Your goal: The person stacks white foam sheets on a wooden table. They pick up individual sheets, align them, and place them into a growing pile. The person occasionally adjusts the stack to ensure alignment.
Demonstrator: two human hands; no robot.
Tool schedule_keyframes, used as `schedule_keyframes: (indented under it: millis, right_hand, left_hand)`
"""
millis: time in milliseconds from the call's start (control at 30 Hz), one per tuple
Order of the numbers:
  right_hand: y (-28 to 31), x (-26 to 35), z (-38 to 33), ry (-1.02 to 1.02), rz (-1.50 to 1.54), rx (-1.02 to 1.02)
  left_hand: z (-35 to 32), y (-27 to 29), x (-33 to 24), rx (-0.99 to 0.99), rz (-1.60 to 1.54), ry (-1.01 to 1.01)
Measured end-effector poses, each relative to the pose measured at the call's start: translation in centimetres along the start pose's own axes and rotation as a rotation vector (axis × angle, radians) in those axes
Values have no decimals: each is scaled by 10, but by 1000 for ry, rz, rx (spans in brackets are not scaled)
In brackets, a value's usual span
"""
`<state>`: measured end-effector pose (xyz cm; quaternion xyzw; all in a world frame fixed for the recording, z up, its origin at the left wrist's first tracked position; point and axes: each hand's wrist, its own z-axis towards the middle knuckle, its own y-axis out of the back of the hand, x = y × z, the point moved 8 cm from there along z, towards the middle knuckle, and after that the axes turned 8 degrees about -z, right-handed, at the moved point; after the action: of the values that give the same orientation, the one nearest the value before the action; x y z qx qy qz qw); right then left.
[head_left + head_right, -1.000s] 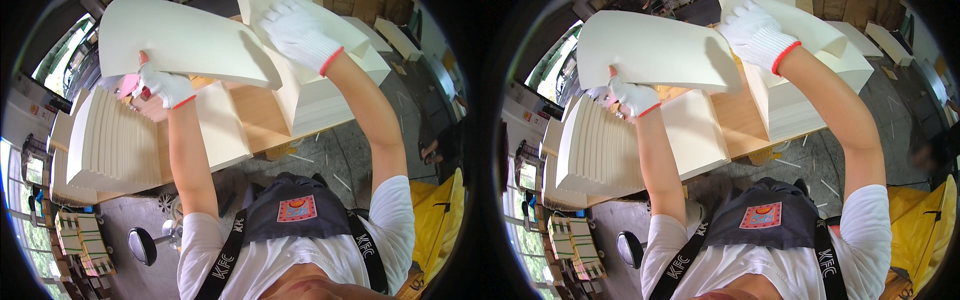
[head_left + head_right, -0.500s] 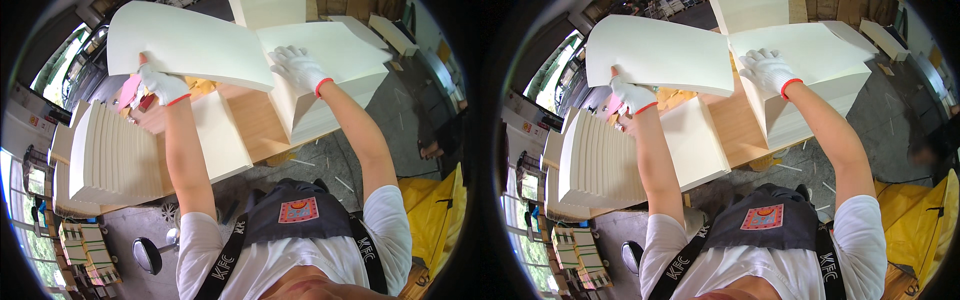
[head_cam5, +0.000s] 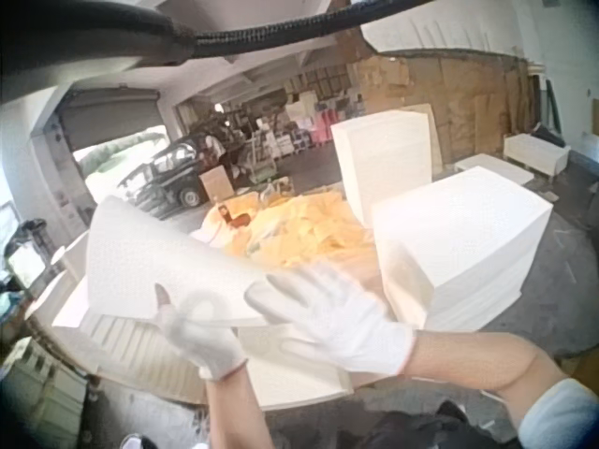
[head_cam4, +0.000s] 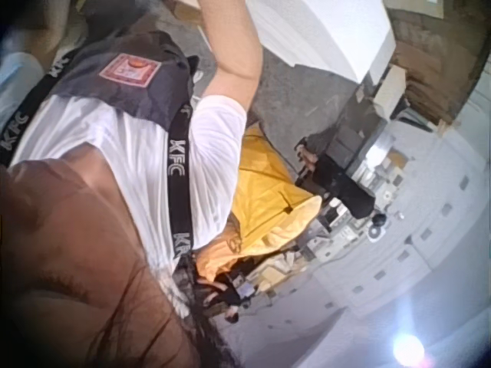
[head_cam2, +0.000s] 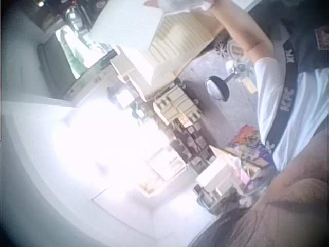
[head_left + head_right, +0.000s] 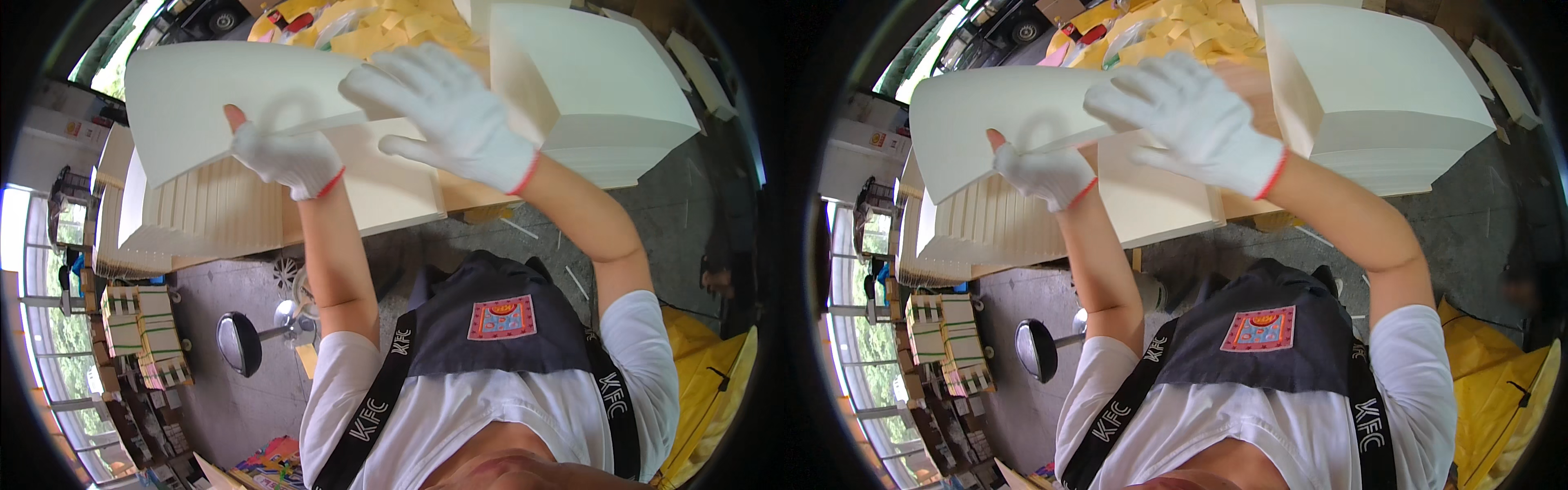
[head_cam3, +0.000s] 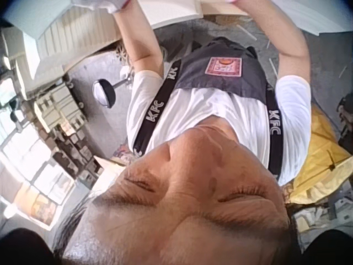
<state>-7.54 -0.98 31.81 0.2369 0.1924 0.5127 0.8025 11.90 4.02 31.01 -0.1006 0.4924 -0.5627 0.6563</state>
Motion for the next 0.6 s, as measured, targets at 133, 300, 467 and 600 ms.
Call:
schedule_keyframes:
  millis: [133,300,467,600]
  right_hand:
    - [-61,14,-27,-79,64,25]
    - [-107,-14,-53,-638,866,48]
    - [-163,-27,-85,-1008,1571,-10]
    - [-216,-33,-133,-1108,1512,99]
  left_hand:
    - [-22,38,10,-241,45,69]
    - [-16,26,-23,272,544,3]
    - [17,189,-9,171,898,439]
    - [-5,222,39,208,782,594]
